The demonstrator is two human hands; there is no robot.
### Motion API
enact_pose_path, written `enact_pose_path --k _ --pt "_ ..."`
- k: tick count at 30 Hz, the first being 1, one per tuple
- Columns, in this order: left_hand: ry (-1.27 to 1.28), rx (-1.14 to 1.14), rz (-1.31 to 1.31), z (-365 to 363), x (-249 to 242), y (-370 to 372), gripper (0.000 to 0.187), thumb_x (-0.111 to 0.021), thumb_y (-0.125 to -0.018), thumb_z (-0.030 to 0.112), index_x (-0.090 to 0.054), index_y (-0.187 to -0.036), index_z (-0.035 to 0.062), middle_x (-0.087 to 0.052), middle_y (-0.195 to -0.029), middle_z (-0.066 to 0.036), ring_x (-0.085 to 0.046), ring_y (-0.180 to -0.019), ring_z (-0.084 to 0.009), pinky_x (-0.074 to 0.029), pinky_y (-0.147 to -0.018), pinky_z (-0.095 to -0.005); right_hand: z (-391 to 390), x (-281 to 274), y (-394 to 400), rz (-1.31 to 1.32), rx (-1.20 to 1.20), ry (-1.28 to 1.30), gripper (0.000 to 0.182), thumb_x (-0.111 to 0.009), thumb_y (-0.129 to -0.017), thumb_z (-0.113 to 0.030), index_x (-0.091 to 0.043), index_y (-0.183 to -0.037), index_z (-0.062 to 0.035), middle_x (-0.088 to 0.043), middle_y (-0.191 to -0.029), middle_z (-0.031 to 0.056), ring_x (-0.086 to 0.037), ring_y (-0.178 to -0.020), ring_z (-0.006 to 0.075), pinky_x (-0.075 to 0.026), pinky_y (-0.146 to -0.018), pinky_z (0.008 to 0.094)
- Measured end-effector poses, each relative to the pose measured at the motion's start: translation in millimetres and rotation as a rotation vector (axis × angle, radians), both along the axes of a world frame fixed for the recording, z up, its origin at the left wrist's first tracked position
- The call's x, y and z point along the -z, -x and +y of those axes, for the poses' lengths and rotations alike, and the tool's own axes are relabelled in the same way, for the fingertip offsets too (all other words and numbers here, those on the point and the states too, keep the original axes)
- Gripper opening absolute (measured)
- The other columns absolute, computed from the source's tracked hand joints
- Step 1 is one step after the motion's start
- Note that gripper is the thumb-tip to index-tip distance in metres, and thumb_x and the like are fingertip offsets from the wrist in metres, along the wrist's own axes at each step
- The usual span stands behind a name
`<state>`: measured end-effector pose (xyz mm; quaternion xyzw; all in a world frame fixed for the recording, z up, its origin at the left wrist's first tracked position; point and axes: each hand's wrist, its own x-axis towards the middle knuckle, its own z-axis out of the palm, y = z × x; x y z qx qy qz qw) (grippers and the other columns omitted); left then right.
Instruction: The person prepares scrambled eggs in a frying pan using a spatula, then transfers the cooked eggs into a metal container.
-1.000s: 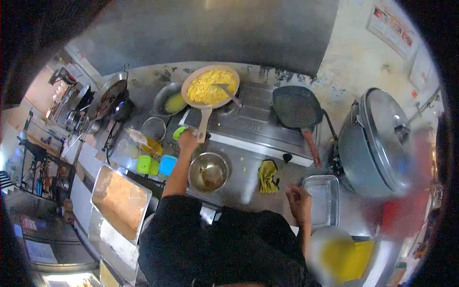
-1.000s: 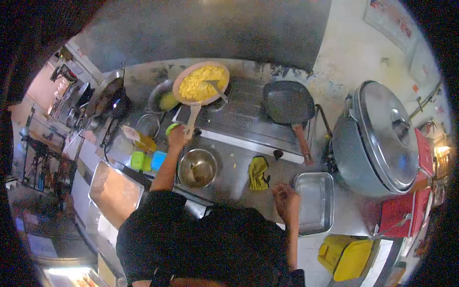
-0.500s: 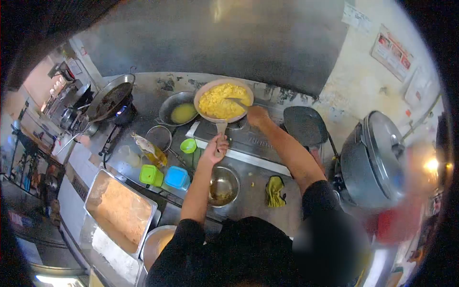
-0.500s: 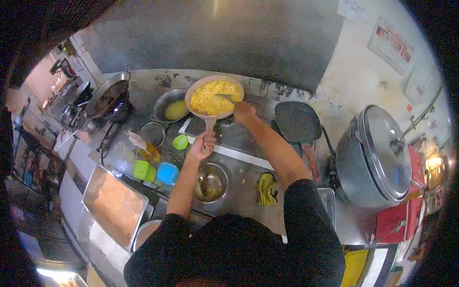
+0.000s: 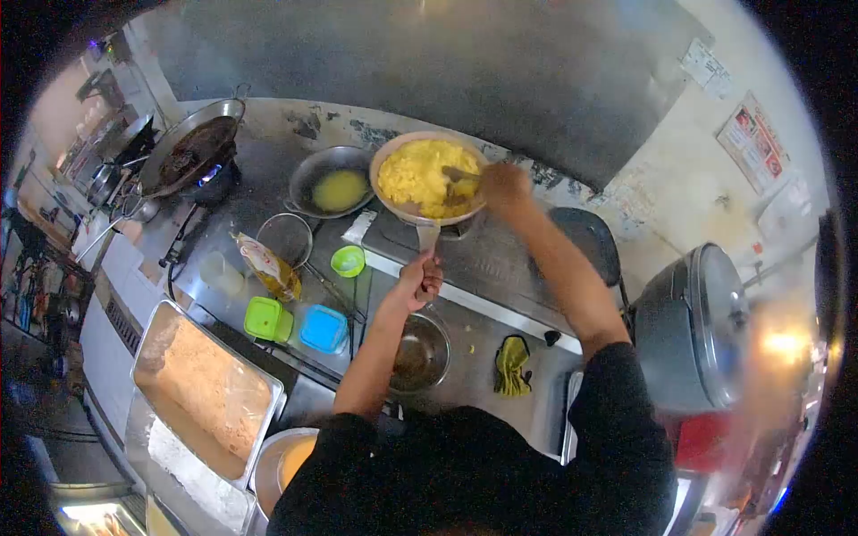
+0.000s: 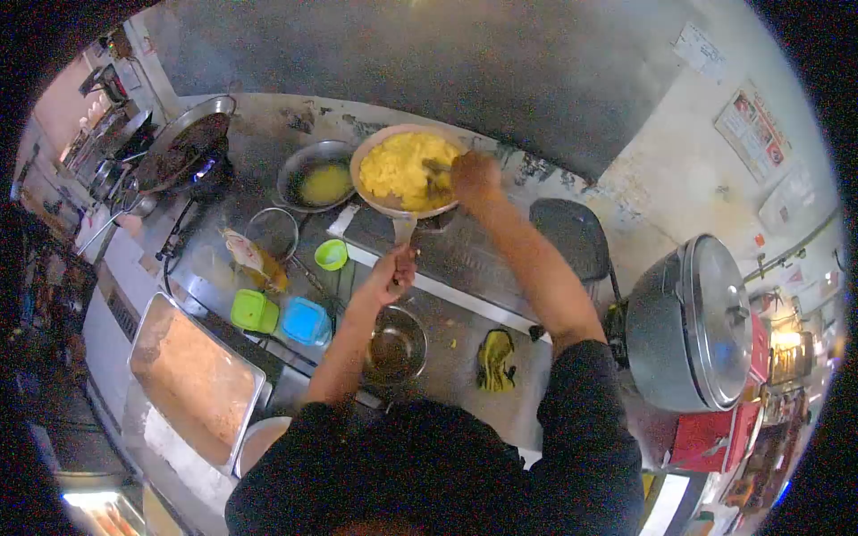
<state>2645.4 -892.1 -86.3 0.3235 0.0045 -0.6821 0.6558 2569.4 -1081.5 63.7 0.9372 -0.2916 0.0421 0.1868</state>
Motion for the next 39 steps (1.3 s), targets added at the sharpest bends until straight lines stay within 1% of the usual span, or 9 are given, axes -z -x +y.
enact_pose_path --k 5,8,10,12,15,17,24,32,39 --pt "0.068 0.014 0.027 2.4 2.6 1.8 0.024 -0.046 -0.09 0.036 -0.04 -0.084 0.0136 -0.024 -0.054 0.006 -0.025 -0.043 -0.0056 -0.024 -0.037 -0.0195 -1.1 -90.5 10.2 -0.029 0.059 -0.084 0.025 -0.049 -0.079 -0.021 -0.065 -0.083 -0.0015 -0.064 -0.082 0.0179 -0.063 -0.079 0.0323 -0.05 -0.068 0.044" --pt "0.055 0.036 -0.003 2.7 1.7 0.1 0.024 -0.046 -0.09 0.036 -0.04 -0.083 0.0141 -0.024 -0.054 0.006 -0.025 -0.043 -0.0056 -0.025 -0.037 -0.0208 -38.6 -6.2 -28.1 -0.049 -0.065 0.031 0.024 -0.047 -0.079 -0.017 -0.064 -0.084 -0.0008 -0.064 -0.084 0.018 -0.063 -0.079 0.0328 -0.05 -0.067 0.0452" --pt "0.058 0.028 0.037 0.9 4.8 0.3 0.024 -0.046 -0.09 0.036 -0.04 -0.083 0.014 -0.024 -0.054 0.006 -0.025 -0.043 -0.0055 -0.025 -0.037 -0.0211 -77.3 94.8 -43.5 -0.072 -0.222 -0.147 0.022 -0.044 -0.08 -0.012 -0.063 -0.084 -0.001 -0.064 -0.083 0.0169 -0.063 -0.078 0.0315 -0.051 -0.063 0.0445" --pt "0.03 0.015 0.057 0.4 0.0 0.4 0.024 -0.045 -0.09 0.036 -0.04 -0.081 0.0145 -0.025 -0.054 0.006 -0.026 -0.042 -0.0055 -0.024 -0.037 -0.0213 -10.4 76.4 -19.6 -0.056 -0.093 -0.21 0.025 -0.042 -0.081 -0.01 -0.061 -0.095 -0.001 -0.063 -0.082 0.0165 -0.062 -0.077 0.0309 -0.051 -0.059 0.0428" --pt "0.032 0.026 0.071 -0.6 -2.1 -0.5 0.023 -0.045 -0.09 0.036 -0.041 -0.081 0.0151 -0.027 -0.053 0.006 -0.026 -0.041 -0.006 -0.024 -0.037 -0.0214 14.7 88.3 19.7 -0.211 -0.231 -0.136 0.031 -0.044 -0.082 -0.011 -0.054 -0.11 -0.0028 -0.063 -0.078 0.0165 -0.063 -0.074 0.0314 -0.051 -0.056 0.0418" --pt "0.039 0.024 0.07 1.8 3.6 0.1 0.022 -0.044 -0.09 0.035 -0.042 -0.081 0.0156 -0.028 -0.053 0.006 -0.027 -0.041 -0.0064 -0.025 -0.037 -0.0214 26.7 81.3 44.2 0.032 -0.2 -0.183 0.038 -0.046 -0.082 -0.015 -0.047 -0.119 -0.0056 -0.063 -0.078 0.0162 -0.062 -0.071 0.0322 -0.051 -0.055 0.0423" --pt "0.041 -0.007 0.032 -1.0 7.7 0.5 0.022 -0.048 -0.089 0.033 -0.039 -0.084 0.0141 -0.025 -0.053 0.005 -0.027 -0.041 -0.006 -0.025 -0.035 -0.0208 32.1 -29.1 43.1 0.205 -0.181 -0.18 0.032 -0.049 -0.081 -0.015 -0.054 -0.111 -0.0058 -0.063 -0.08 0.0158 -0.062 -0.072 0.0324 -0.051 -0.058 0.0433" --pt "0.039 -0.016 0.026 -2.6 13.3 0.3 0.027 -0.05 -0.087 0.041 -0.044 -0.079 0.016 -0.029 -0.052 0.007 -0.028 -0.039 -0.0044 -0.026 -0.032 -0.019 8.0 63.1 -17.3 0.024 -0.09 -0.153 0.023 -0.048 -0.082 -0.02 -0.06 -0.098 -0.0078 -0.064 -0.085 0.0137 -0.063 -0.076 0.0313 -0.051 -0.059 0.0451" --pt "0.018 -0.013 0.031 -0.3 11.6 2.6 0.029 -0.051 -0.087 0.041 -0.04 -0.086 0.0147 -0.031 -0.054 0.004 -0.03 -0.043 -0.0062 -0.027 -0.037 -0.0203 -37.1 -63.5 12.2 0.033 -0.099 -0.197 0.032 -0.047 -0.083 -0.032 -0.064 -0.087 -0.0051 -0.062 -0.09 0.0195 -0.059 -0.083 0.0365 -0.048 -0.071 0.0453"
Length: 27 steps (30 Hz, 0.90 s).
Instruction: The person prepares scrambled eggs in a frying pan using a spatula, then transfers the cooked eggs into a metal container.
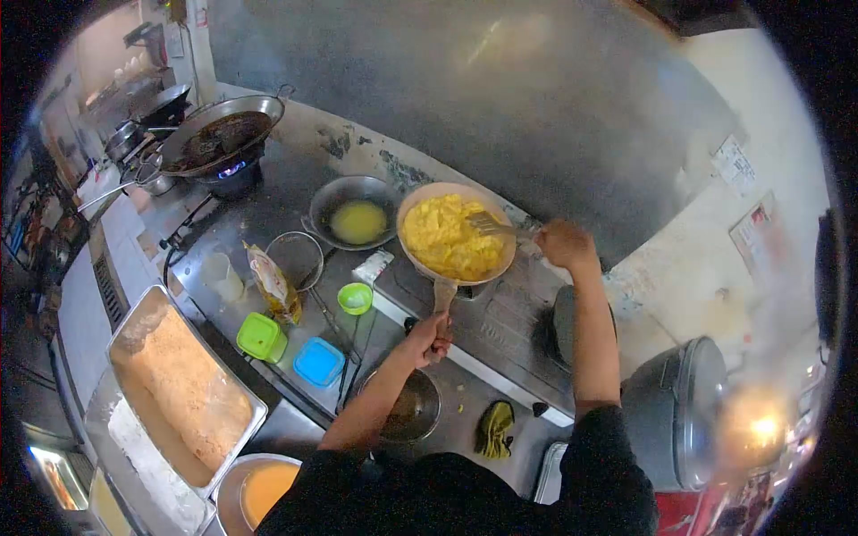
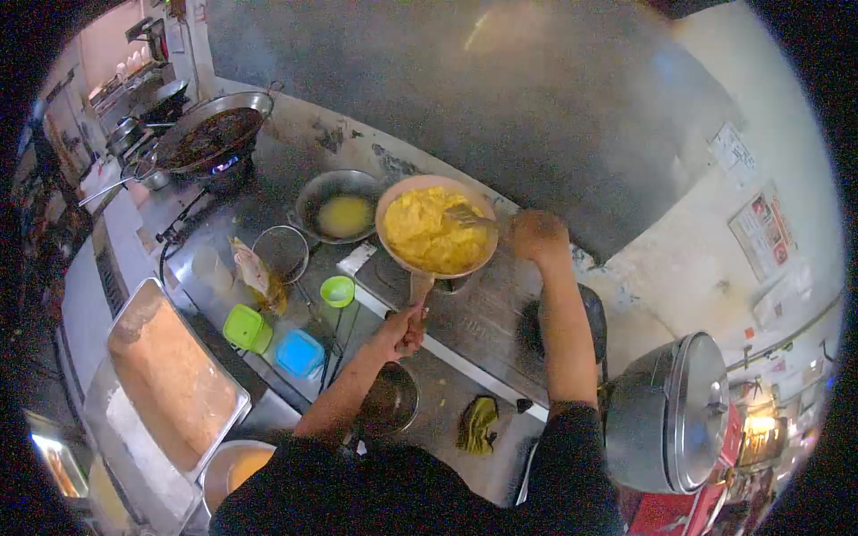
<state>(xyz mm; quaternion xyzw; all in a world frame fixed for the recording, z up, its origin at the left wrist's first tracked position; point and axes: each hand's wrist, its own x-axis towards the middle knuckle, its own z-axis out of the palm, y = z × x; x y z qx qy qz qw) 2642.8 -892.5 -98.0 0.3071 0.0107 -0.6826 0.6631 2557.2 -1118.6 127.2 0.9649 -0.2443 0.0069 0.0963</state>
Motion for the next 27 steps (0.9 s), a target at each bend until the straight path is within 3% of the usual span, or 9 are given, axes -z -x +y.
enact_pose_path --k 3,5,7,13,15,18,22,24,27 --pt "-0.02 0.019 0.001 0.8 -1.1 -0.9 0.028 -0.05 -0.088 0.042 -0.04 -0.086 0.0149 -0.032 -0.056 0.003 -0.029 -0.042 -0.0067 -0.027 -0.037 -0.021 -57.0 29.3 -31.9 0.04 0.196 0.028 0.028 -0.047 -0.082 -0.026 -0.065 -0.086 -0.0032 -0.062 -0.089 0.0206 -0.06 -0.083 0.0358 -0.048 -0.072 0.0453" --pt "-0.013 0.028 -0.007 3.9 -12.6 0.0 0.029 -0.048 -0.088 0.042 -0.04 -0.087 0.0146 -0.032 -0.057 0.003 -0.029 -0.042 -0.0069 -0.026 -0.037 -0.022 -101.4 79.1 -59.3 0.032 0.166 -0.051 0.025 -0.049 -0.079 -0.018 -0.064 -0.083 0.0002 -0.063 -0.085 0.0209 -0.061 -0.081 0.036 -0.049 -0.073 0.0443" --pt "-0.03 0.036 -0.023 6.1 -20.1 -0.8 0.029 -0.047 -0.088 0.042 -0.04 -0.087 0.0147 -0.031 -0.056 0.004 -0.028 -0.043 -0.007 -0.026 -0.037 -0.0226 -74.7 98.5 -80.0 0.141 -0.064 0.096 0.02 -0.051 -0.075 -0.012 -0.065 -0.079 0.0017 -0.063 -0.081 0.0202 -0.062 -0.078 0.034 -0.05 -0.07 0.0429" --pt "0.01 0.044 -0.015 2.3 -9.4 -1.9 0.026 -0.047 -0.088 0.041 -0.04 -0.086 0.0155 -0.029 -0.055 0.005 -0.027 -0.043 -0.007 -0.026 -0.039 -0.0229 37.7 24.0 -97.6 0.013 -0.143 0.313 0.013 -0.056 -0.072 -0.008 -0.067 -0.077 -0.0042 -0.065 -0.078 0.0164 -0.064 -0.076 0.0274 -0.052 -0.063 0.0398" --pt "-0.009 0.049 -0.002 2.9 -6.5 -1.5 0.026 -0.047 -0.088 0.041 -0.04 -0.086 0.0159 -0.028 -0.055 0.006 -0.027 -0.044 -0.0068 -0.026 -0.039 -0.0228 37.5 3.0 -116.2 0.158 -0.236 0.322 0.013 -0.058 -0.074 -0.01 -0.067 -0.081 -0.0057 -0.065 -0.079 0.0143 -0.064 -0.074 0.0267 -0.051 -0.062 0.0382" --pt "-0.043 0.04 -0.006 1.8 -10.4 -1.7 0.027 -0.049 -0.087 0.042 -0.041 -0.085 0.0163 -0.027 -0.055 0.006 -0.026 -0.044 -0.0062 -0.025 -0.039 -0.0223 -5.4 30.9 -142.2 0.232 -0.433 0.434 0.014 -0.057 -0.076 -0.013 -0.066 -0.085 -0.0074 -0.065 -0.081 0.0125 -0.064 -0.073 0.025 -0.052 -0.059 0.0371" --pt "-0.075 0.023 -0.023 3.9 -13.2 -3.3 0.028 -0.051 -0.086 0.044 -0.043 -0.086 0.0168 -0.026 -0.054 0.007 -0.025 -0.043 -0.0054 -0.024 -0.039 -0.0216 -40.1 25.3 -109.4 0.288 -0.395 0.432 0.019 -0.057 -0.078 -0.015 -0.064 -0.094 -0.009 -0.065 -0.084 0.0115 -0.064 -0.074 0.0247 -0.052 -0.06 0.0365" --pt "-0.1 -0.002 -0.042 3.4 -11.6 -4.2 0.028 -0.052 -0.086 0.044 -0.045 -0.087 0.0174 -0.027 -0.054 0.007 -0.024 -0.042 -0.0049 -0.023 -0.038 -0.0209 -62.3 31.4 -89.9 0.305 -0.23 0.322 0.021 -0.053 -0.08 -0.013 -0.062 -0.098 -0.0087 -0.065 -0.085 0.0119 -0.064 -0.077 0.0259 -0.052 -0.062 0.037" --pt "-0.078 -0.011 -0.033 4.5 -12.5 -5.2 0.027 -0.049 -0.088 0.042 -0.043 -0.084 0.0163 -0.026 -0.053 0.007 -0.024 -0.041 -0.0045 -0.021 -0.037 -0.0209 -40.5 9.6 -42.2 0.401 -0.124 0.252 0.025 -0.05 -0.081 -0.011 -0.059 -0.103 -0.0074 -0.065 -0.085 0.0129 -0.064 -0.079 0.0284 -0.052 -0.063 0.0383"
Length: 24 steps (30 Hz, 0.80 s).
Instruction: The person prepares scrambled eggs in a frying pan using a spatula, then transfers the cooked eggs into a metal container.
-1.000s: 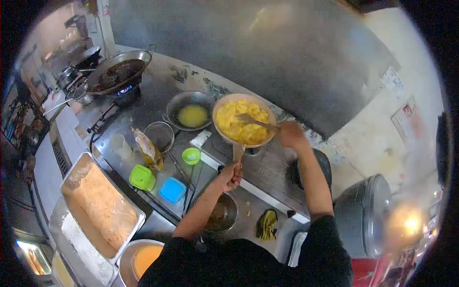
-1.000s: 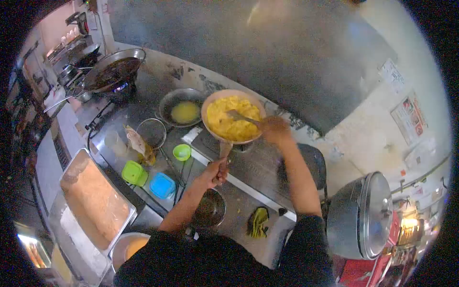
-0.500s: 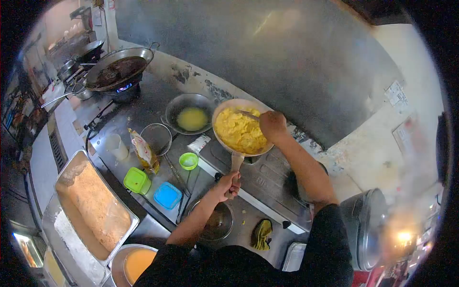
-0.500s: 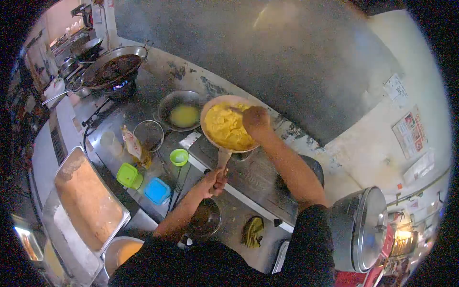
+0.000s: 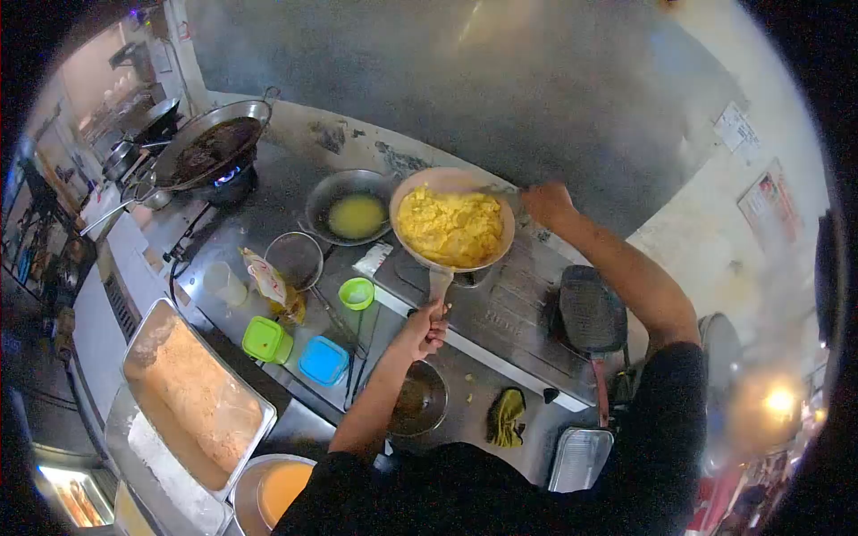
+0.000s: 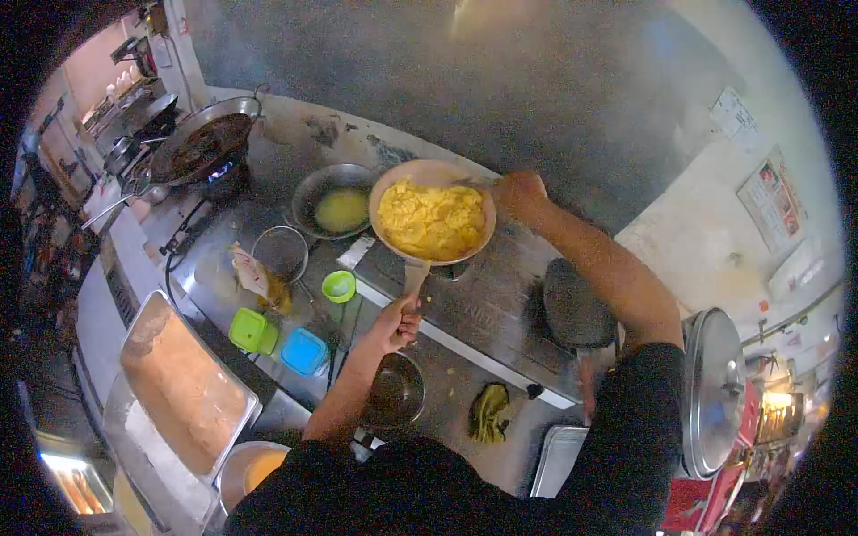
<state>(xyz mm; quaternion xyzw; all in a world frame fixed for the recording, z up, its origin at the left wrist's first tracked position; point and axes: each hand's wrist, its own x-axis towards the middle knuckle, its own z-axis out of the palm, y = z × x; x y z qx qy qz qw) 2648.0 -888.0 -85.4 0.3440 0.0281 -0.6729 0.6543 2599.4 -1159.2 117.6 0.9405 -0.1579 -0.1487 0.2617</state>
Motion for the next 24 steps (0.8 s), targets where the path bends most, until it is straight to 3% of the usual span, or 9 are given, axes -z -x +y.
enact_pose_path --k 4,6,10,13,15,17,19,21,24 --pt "0.019 0.005 0.007 -4.1 -2.3 -1.5 0.027 -0.047 -0.089 0.041 -0.04 -0.082 0.0152 -0.026 -0.053 0.008 -0.023 -0.041 -0.004 -0.02 -0.036 -0.0203 -9.7 47.1 56.2 -0.021 0.003 0.024 0.028 -0.047 -0.081 -0.009 -0.057 -0.107 -0.0079 -0.064 -0.081 0.0133 -0.064 -0.078 0.0292 -0.052 -0.062 0.0391" --pt "0.105 0.017 0.03 -2.6 11.2 -3.1 0.025 -0.046 -0.089 0.04 -0.041 -0.083 0.0158 -0.027 -0.054 0.008 -0.024 -0.041 -0.0036 -0.022 -0.036 -0.0189 -3.8 63.8 78.3 -0.029 0.042 -0.094 0.033 -0.047 -0.08 -0.008 -0.054 -0.112 -0.006 -0.064 -0.079 0.0136 -0.063 -0.078 0.0295 -0.052 -0.063 0.0396" --pt "0.038 0.025 -0.009 -1.0 5.2 -1.0 0.023 -0.045 -0.089 0.039 -0.042 -0.085 0.0168 -0.027 -0.054 0.007 -0.025 -0.041 -0.0037 -0.022 -0.036 -0.0186 69.6 21.1 104.0 -0.015 -0.038 -0.095 0.035 -0.046 -0.08 -0.007 -0.052 -0.114 -0.0023 -0.064 -0.078 0.0146 -0.063 -0.078 0.0296 -0.051 -0.065 0.0387" --pt "0.034 0.06 0.046 -5.5 12.7 -6.3 0.022 -0.046 -0.089 0.04 -0.043 -0.087 0.0177 -0.028 -0.054 0.007 -0.026 -0.041 -0.0041 -0.023 -0.035 -0.0191 110.9 -15.8 111.7 -0.146 0.061 -0.08 0.034 -0.048 -0.078 -0.008 -0.053 -0.111 -0.0009 -0.063 -0.074 0.0151 -0.063 -0.076 0.0295 -0.051 -0.063 0.0393" --pt "0.048 0.055 0.047 -6.0 11.8 -3.5 0.022 -0.046 -0.089 0.039 -0.043 -0.086 0.0175 -0.029 -0.054 0.007 -0.028 -0.041 -0.0045 -0.024 -0.034 -0.0191 133.7 -29.5 110.4 -0.077 0.112 -0.125 0.027 -0.05 -0.076 -0.01 -0.058 -0.1 -0.0017 -0.063 -0.073 0.0159 -0.064 -0.073 0.0295 -0.051 -0.061 0.0403" --pt "0.043 0.052 0.017 -4.6 5.7 -0.1 0.023 -0.046 -0.089 0.039 -0.043 -0.085 0.0167 -0.03 -0.054 0.006 -0.028 -0.041 -0.0046 -0.024 -0.034 -0.019 136.9 -5.3 96.3 -0.104 0.055 -0.228 0.02 -0.05 -0.075 -0.011 -0.062 -0.086 -0.001 -0.063 -0.076 0.0178 -0.064 -0.072 0.0302 -0.051 -0.059 0.0421" --pt "0.03 0.055 -0.006 -2.5 0.4 3.1 0.023 -0.046 -0.089 0.038 -0.043 -0.084 0.0158 -0.031 -0.054 0.006 -0.029 -0.04 -0.0047 -0.024 -0.034 -0.0188 132.2 45.3 79.9 -0.406 0.031 -0.367 0.018 -0.049 -0.075 -0.011 -0.063 -0.08 -0.0009 -0.064 -0.079 0.0198 -0.064 -0.073 0.0313 -0.051 -0.06 0.0426" --pt "-0.013 0.027 -0.091 -4.7 -5.0 1.5 0.025 -0.046 -0.089 0.038 -0.046 -0.081 0.0142 -0.032 -0.051 0.007 -0.03 -0.038 -0.0041 -0.026 -0.032 -0.019 111.5 85.2 66.3 -0.44 0.066 -0.338 0.018 -0.05 -0.076 -0.013 -0.063 -0.082 -0.0016 -0.064 -0.078 0.0193 -0.064 -0.072 0.0309 -0.051 -0.059 0.0421" --pt "0.09 0.082 0.042 -6.0 7.3 -11.3 0.026 -0.047 -0.089 0.039 -0.045 -0.081 0.0138 -0.032 -0.051 0.007 -0.029 -0.038 -0.0047 -0.026 -0.033 -0.0185 96.4 90.4 69.9 -0.454 0.094 -0.281 0.019 -0.052 -0.077 -0.017 -0.063 -0.084 -0.0032 -0.064 -0.078 0.0184 -0.064 -0.071 0.0302 -0.051 -0.06 0.0412"
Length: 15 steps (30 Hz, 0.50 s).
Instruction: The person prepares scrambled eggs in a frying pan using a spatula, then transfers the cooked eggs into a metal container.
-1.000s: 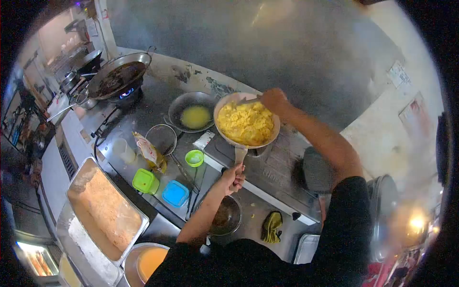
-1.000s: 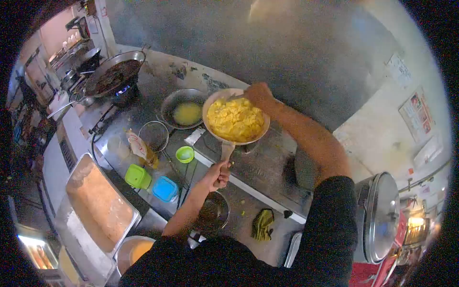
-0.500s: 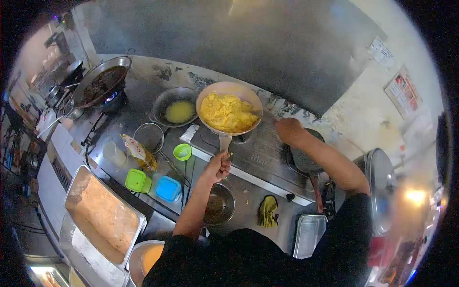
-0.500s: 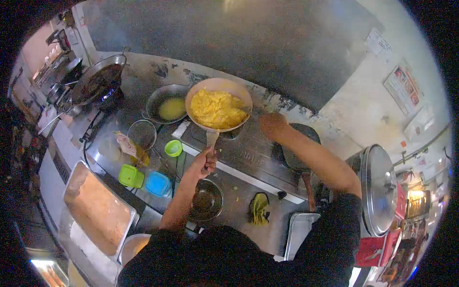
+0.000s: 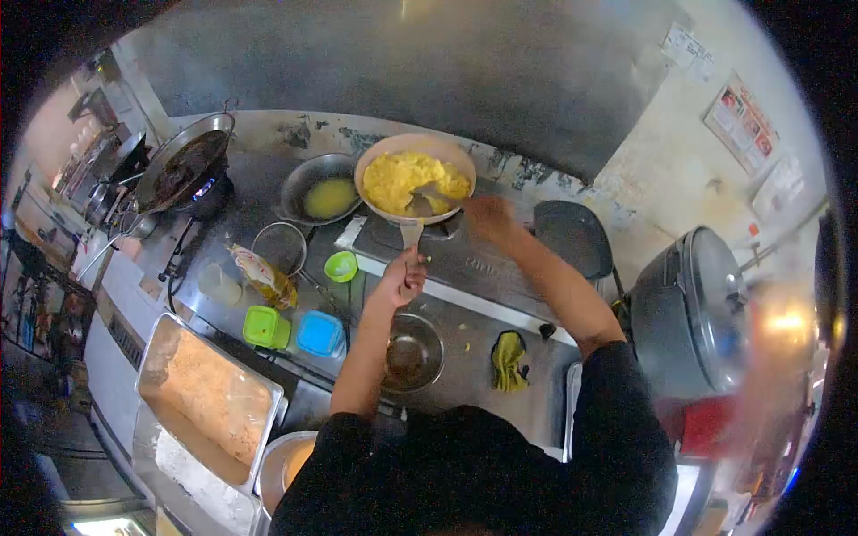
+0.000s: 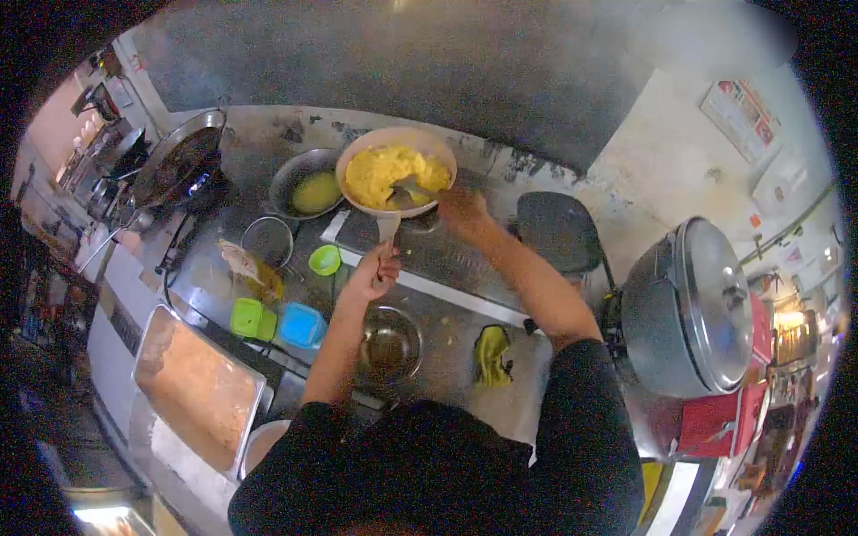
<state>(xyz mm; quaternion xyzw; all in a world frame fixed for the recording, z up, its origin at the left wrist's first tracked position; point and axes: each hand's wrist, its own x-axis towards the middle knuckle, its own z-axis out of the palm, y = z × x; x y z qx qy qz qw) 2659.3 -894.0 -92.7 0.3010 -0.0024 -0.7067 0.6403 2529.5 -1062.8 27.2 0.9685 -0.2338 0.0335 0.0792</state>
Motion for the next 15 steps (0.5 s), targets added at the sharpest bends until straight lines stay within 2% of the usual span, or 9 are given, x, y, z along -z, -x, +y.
enact_pose_path --k 2,4,5,7,8,10,14,15 --pt "0.007 0.022 0.028 3.9 -7.8 -0.7 0.024 -0.048 -0.089 0.037 -0.045 -0.08 0.0145 -0.031 -0.051 0.007 -0.028 -0.039 -0.0044 -0.025 -0.033 -0.0183 -2.4 -7.0 21.5 0.017 0.01 0.037 0.019 -0.053 -0.078 -0.018 -0.063 -0.085 -0.0041 -0.064 -0.078 0.0179 -0.064 -0.071 0.0299 -0.052 -0.061 0.0409" --pt "-0.029 -0.015 -0.046 1.6 -9.2 -2.3 0.023 -0.048 -0.088 0.036 -0.045 -0.08 0.0144 -0.031 -0.051 0.007 -0.029 -0.039 -0.0042 -0.025 -0.033 -0.0182 2.5 -10.6 55.3 -0.033 -0.091 0.216 0.023 -0.053 -0.08 -0.02 -0.061 -0.096 -0.006 -0.064 -0.077 0.0177 -0.064 -0.069 0.0305 -0.052 -0.06 0.0415" --pt "-0.066 -0.052 -0.109 0.7 -6.3 2.4 0.022 -0.048 -0.088 0.035 -0.045 -0.081 0.0144 -0.031 -0.051 0.007 -0.03 -0.04 -0.004 -0.025 -0.033 -0.0182 3.1 -4.5 59.9 -0.021 -0.069 0.203 0.023 -0.053 -0.08 -0.02 -0.061 -0.096 -0.006 -0.064 -0.077 0.0177 -0.064 -0.069 0.0305 -0.052 -0.06 0.0415" --pt "-0.055 -0.075 -0.158 -3.5 6.7 -1.6 0.022 -0.049 -0.088 0.034 -0.045 -0.081 0.0141 -0.032 -0.052 0.007 -0.03 -0.041 -0.0034 -0.026 -0.034 -0.0178 16.0 13.0 71.6 0.087 -0.006 0.132 0.028 -0.051 -0.081 -0.018 -0.056 -0.107 -0.0084 -0.063 -0.074 0.0154 -0.063 -0.066 0.0304 -0.052 -0.056 0.0411" --pt "-0.033 -0.021 -0.089 -4.3 9.6 -4.7 0.022 -0.048 -0.088 0.034 -0.046 -0.082 0.0138 -0.033 -0.052 0.007 -0.031 -0.041 -0.0033 -0.027 -0.034 -0.0176 26.4 19.5 81.8 0.128 0.036 0.093 0.03 -0.05 -0.082 -0.018 -0.055 -0.11 -0.0092 -0.063 -0.073 0.0147 -0.063 -0.064 0.0303 -0.051 -0.055 0.041" --pt "-0.019 0.071 -0.027 -3.7 3.9 -8.3 0.022 -0.048 -0.088 0.034 -0.046 -0.082 0.0134 -0.034 -0.053 0.006 -0.031 -0.041 -0.0032 -0.027 -0.035 -0.0173 47.5 -1.4 97.6 -0.105 0.152 -0.024 0.019 -0.05 -0.077 -0.013 -0.064 -0.09 -0.0103 -0.064 -0.074 0.0137 -0.063 -0.065 0.0277 -0.051 -0.051 0.0389" --pt "0.0 0.09 -0.035 -2.5 0.8 0.5 0.024 -0.047 -0.088 0.035 -0.047 -0.08 0.0126 -0.035 -0.054 0.006 -0.033 -0.041 -0.003 -0.029 -0.035 -0.0171 58.5 33.7 123.0 -0.206 0.204 -0.021 0.022 -0.051 -0.079 -0.015 -0.062 -0.097 -0.0118 -0.064 -0.072 0.0119 -0.063 -0.063 0.0268 -0.05 -0.049 0.0389" --pt "-0.002 0.073 -0.02 0.7 -0.6 -3.0 0.024 -0.047 -0.088 0.035 -0.047 -0.079 0.0124 -0.036 -0.053 0.006 -0.033 -0.041 -0.003 -0.029 -0.035 -0.0171 64.7 30.2 129.6 -0.261 0.199 -0.094 0.027 -0.049 -0.082 -0.016 -0.057 -0.108 -0.0113 -0.063 -0.071 0.0128 -0.063 -0.064 0.0282 -0.049 -0.05 0.0384"
